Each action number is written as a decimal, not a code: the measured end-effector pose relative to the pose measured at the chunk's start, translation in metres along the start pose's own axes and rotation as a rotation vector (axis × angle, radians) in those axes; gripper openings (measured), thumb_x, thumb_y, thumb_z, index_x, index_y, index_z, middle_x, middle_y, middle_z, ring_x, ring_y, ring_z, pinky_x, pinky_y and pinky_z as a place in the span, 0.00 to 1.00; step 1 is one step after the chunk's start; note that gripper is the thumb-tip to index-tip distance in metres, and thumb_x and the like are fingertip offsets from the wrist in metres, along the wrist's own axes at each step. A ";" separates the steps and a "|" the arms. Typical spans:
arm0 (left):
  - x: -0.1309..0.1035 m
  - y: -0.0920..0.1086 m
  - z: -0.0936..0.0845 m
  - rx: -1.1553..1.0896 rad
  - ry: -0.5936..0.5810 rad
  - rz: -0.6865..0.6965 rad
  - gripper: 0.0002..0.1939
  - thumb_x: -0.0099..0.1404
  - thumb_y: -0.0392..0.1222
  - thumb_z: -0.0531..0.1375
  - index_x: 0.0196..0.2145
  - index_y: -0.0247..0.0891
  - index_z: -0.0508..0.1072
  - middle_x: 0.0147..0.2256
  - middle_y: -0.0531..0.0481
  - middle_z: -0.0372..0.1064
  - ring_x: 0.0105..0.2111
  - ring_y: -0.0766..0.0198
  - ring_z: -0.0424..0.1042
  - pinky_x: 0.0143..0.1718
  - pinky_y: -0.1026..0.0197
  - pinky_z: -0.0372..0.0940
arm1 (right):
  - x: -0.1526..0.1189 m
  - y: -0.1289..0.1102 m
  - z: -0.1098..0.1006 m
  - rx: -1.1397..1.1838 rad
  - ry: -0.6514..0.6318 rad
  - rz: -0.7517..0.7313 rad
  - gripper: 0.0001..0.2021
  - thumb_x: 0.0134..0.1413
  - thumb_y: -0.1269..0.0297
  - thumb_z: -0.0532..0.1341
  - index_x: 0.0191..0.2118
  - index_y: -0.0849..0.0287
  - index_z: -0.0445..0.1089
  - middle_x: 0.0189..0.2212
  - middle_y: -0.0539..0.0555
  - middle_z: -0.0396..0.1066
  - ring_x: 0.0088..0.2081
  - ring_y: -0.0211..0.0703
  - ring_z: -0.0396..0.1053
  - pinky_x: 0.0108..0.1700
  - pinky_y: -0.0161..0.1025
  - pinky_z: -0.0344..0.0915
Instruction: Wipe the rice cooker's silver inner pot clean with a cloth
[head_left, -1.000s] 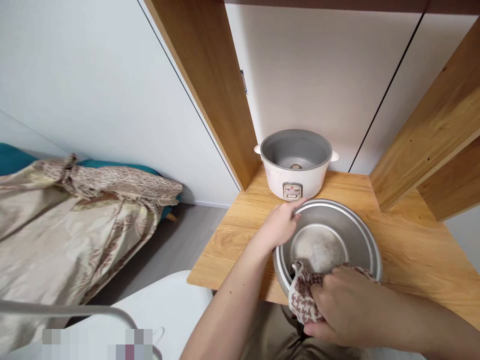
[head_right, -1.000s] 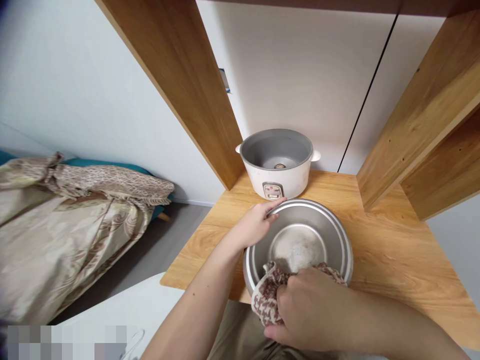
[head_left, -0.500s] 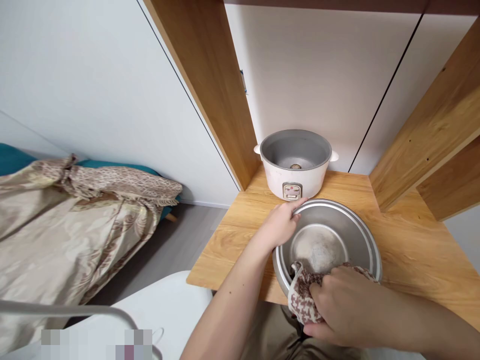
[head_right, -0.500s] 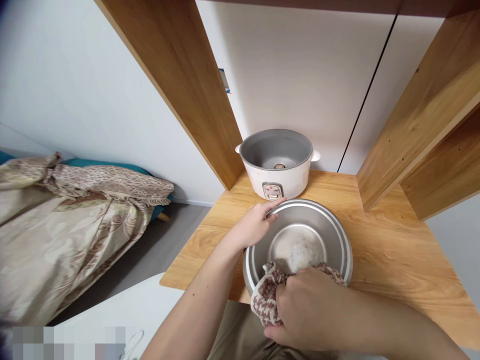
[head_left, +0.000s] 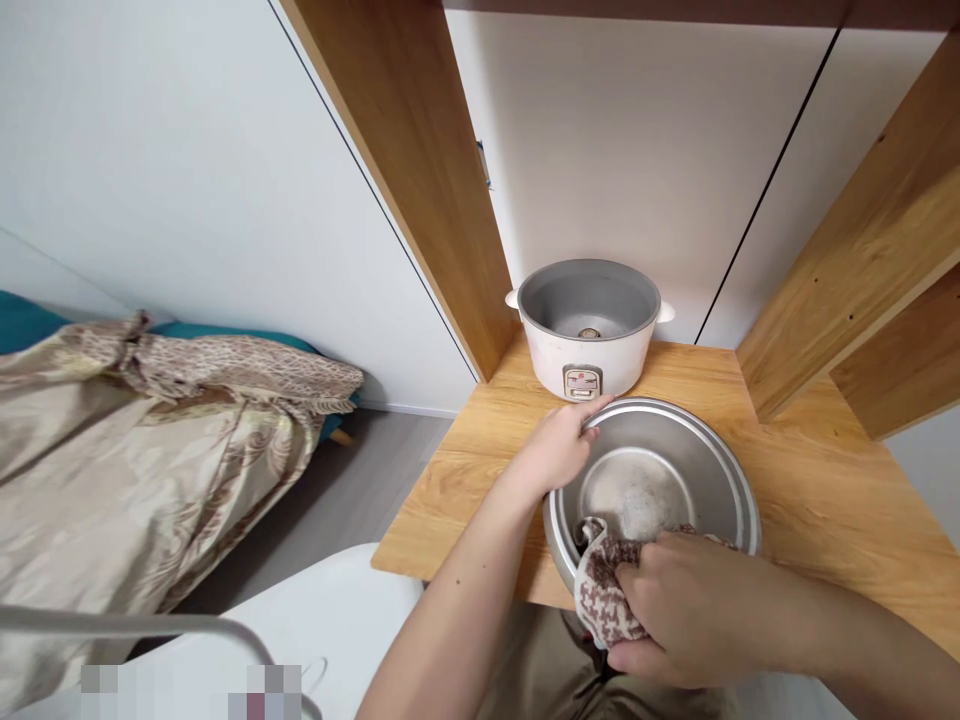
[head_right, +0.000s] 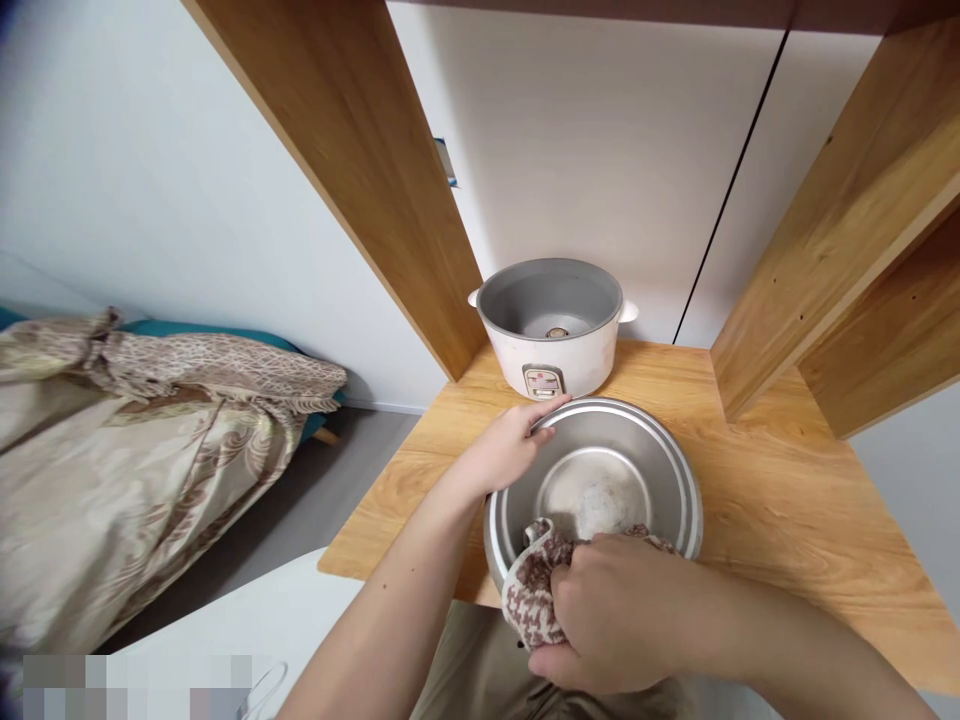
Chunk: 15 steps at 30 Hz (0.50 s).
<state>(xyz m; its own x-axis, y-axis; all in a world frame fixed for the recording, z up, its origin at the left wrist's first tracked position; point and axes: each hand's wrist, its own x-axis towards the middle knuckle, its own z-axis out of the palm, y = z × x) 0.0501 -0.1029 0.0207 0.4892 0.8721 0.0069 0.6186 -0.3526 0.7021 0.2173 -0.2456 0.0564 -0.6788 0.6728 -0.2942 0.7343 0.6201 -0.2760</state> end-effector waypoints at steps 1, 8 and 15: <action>0.000 0.000 0.000 -0.001 0.000 0.002 0.30 0.71 0.30 0.56 0.69 0.42 0.70 0.67 0.46 0.68 0.69 0.51 0.66 0.71 0.50 0.59 | 0.000 -0.002 0.002 -0.031 0.010 0.007 0.20 0.66 0.44 0.62 0.36 0.57 0.77 0.28 0.57 0.80 0.28 0.51 0.76 0.28 0.42 0.57; 0.001 0.000 0.000 0.004 -0.010 -0.002 0.30 0.71 0.30 0.56 0.69 0.40 0.70 0.66 0.44 0.69 0.69 0.50 0.66 0.71 0.49 0.59 | -0.001 -0.009 0.004 -0.125 0.026 0.004 0.23 0.69 0.43 0.60 0.33 0.59 0.76 0.25 0.58 0.79 0.26 0.51 0.75 0.28 0.43 0.56; 0.002 0.000 0.000 0.019 -0.014 0.006 0.30 0.71 0.31 0.56 0.69 0.41 0.69 0.67 0.43 0.68 0.69 0.50 0.65 0.71 0.48 0.59 | 0.000 -0.001 -0.004 0.056 0.014 -0.025 0.16 0.66 0.50 0.62 0.36 0.57 0.76 0.30 0.54 0.80 0.30 0.48 0.76 0.29 0.41 0.57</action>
<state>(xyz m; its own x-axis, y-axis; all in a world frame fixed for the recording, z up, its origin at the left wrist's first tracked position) 0.0509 -0.1013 0.0210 0.5015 0.8651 0.0014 0.6270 -0.3646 0.6884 0.2163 -0.2445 0.0601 -0.6967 0.6633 -0.2734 0.7154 0.6138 -0.3339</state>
